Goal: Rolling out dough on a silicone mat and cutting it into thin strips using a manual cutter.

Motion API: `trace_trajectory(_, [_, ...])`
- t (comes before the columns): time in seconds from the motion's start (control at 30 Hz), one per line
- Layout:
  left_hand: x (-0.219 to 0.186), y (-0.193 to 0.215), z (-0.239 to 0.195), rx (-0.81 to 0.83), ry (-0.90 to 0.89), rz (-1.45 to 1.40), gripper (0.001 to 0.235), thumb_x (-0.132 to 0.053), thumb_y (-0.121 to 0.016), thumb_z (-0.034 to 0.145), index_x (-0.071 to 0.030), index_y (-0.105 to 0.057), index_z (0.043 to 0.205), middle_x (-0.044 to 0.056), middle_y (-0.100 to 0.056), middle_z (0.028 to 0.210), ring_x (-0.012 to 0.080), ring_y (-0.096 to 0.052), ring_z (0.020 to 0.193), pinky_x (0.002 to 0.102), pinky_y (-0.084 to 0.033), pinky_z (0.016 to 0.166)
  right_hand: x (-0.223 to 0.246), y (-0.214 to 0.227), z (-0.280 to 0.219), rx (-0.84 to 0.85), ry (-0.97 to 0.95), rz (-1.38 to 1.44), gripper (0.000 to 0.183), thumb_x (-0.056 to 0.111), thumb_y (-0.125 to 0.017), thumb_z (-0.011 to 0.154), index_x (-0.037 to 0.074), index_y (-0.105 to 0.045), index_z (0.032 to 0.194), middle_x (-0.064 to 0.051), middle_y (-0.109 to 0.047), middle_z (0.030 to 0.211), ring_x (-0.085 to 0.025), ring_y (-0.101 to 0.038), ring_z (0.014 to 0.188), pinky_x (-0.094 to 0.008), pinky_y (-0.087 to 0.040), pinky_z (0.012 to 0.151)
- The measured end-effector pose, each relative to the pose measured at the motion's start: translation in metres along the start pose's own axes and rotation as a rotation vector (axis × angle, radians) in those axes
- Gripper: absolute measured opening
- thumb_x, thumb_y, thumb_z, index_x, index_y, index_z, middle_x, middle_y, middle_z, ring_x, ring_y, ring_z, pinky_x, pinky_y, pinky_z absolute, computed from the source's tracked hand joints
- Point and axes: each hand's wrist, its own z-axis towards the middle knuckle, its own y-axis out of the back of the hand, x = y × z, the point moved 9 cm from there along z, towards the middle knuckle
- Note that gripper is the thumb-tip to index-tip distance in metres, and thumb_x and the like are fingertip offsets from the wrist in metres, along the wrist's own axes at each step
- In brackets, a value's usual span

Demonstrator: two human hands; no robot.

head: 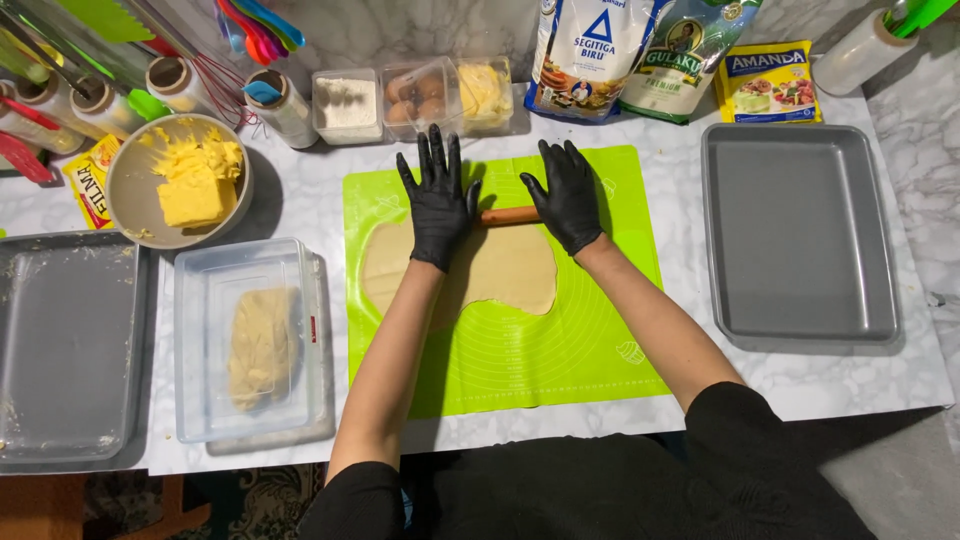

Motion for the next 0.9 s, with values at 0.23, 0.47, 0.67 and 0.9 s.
trace_trajectory(0.23, [0.011,0.046,-0.037,-0.081,0.214,-0.002,0.075,-0.043,-0.05,0.106,-0.003,-0.021,0.163,0.027,-0.016,0.169,0.0399,-0.01,0.159,0.068,-0.001,0.124,0.047,0.036,0.0,0.181,0.144,0.385,0.042,0.032,-0.077,0.095,0.016,-0.068,0.132,-0.01,-0.069,0.123,-0.033,-0.059,0.128,-0.045,-0.045,0.11])
trace_trajectory(0.47, [0.009,0.006,-0.131,0.065,0.154,-0.113,0.077,-0.053,-0.04,0.106,-0.005,-0.023,0.163,0.027,-0.021,0.168,0.0432,-0.019,0.156,0.07,0.002,0.12,0.012,0.025,-0.009,0.361,-0.034,0.325,0.028,0.029,-0.073,0.097,0.019,-0.069,0.123,-0.004,-0.064,0.112,-0.028,-0.063,0.114,-0.042,-0.052,0.097])
trace_trajectory(0.67, [0.031,0.003,-0.128,0.103,0.085,-0.11,0.074,-0.052,-0.041,0.105,-0.008,-0.026,0.163,0.025,-0.026,0.167,0.0425,-0.024,0.155,0.069,-0.005,0.121,-0.062,0.056,-0.035,0.22,-0.224,0.124,0.023,0.036,-0.07,0.104,0.016,-0.071,0.117,-0.005,-0.061,0.095,-0.03,-0.063,0.096,-0.043,-0.054,0.081])
trace_trajectory(0.9, [0.059,0.014,-0.13,0.193,0.089,-0.147,0.073,-0.054,-0.037,0.107,-0.011,-0.024,0.165,0.02,-0.025,0.169,0.0373,-0.018,0.158,0.066,-0.003,0.122,-0.041,0.121,-0.056,0.082,-0.077,-0.141,0.028,0.02,-0.068,0.105,0.011,-0.066,0.131,-0.013,-0.061,0.104,-0.037,-0.062,0.109,-0.047,-0.053,0.089])
